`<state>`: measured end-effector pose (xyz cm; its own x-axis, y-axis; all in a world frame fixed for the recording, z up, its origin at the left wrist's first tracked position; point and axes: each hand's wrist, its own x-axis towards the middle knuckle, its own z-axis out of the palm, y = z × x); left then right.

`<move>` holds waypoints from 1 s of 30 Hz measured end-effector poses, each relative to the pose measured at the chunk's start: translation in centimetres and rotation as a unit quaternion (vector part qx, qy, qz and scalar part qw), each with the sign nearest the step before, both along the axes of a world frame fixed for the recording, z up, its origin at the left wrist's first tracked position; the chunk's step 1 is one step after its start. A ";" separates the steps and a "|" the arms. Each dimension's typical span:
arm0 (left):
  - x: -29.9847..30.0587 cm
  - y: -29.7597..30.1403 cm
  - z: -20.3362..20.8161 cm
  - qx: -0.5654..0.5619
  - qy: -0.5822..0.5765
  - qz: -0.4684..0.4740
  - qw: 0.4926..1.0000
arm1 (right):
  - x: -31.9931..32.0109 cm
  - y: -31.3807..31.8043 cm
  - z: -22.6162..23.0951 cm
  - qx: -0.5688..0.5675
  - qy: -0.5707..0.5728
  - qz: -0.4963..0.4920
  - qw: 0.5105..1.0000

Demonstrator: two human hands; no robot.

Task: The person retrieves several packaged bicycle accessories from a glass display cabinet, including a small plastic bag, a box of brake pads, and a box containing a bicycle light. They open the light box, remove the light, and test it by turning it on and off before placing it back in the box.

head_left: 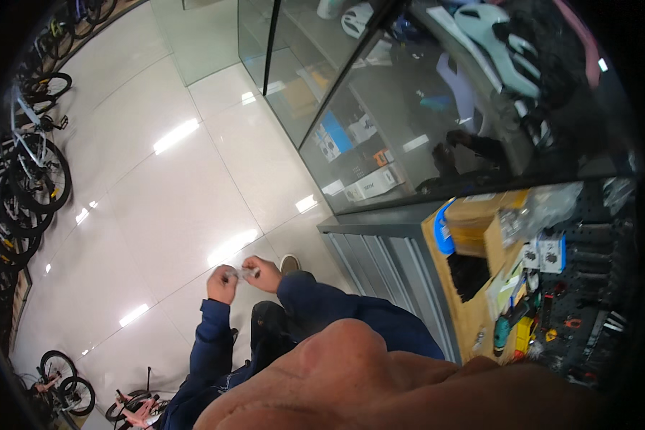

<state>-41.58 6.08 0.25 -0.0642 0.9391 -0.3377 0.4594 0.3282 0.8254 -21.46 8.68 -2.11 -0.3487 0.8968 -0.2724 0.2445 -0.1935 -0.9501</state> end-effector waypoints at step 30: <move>-26.8 28.7 31.7 0.018 -0.415 0.101 0.904 | -27.2 30.2 38.4 -0.038 0.100 -0.030 0.994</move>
<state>-68.33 34.75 31.93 0.0256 0.9479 -0.3175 -0.3902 0.3019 0.8698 -48.67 38.86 36.32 -0.3492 0.8967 -0.2719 0.0387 -0.2761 -0.9604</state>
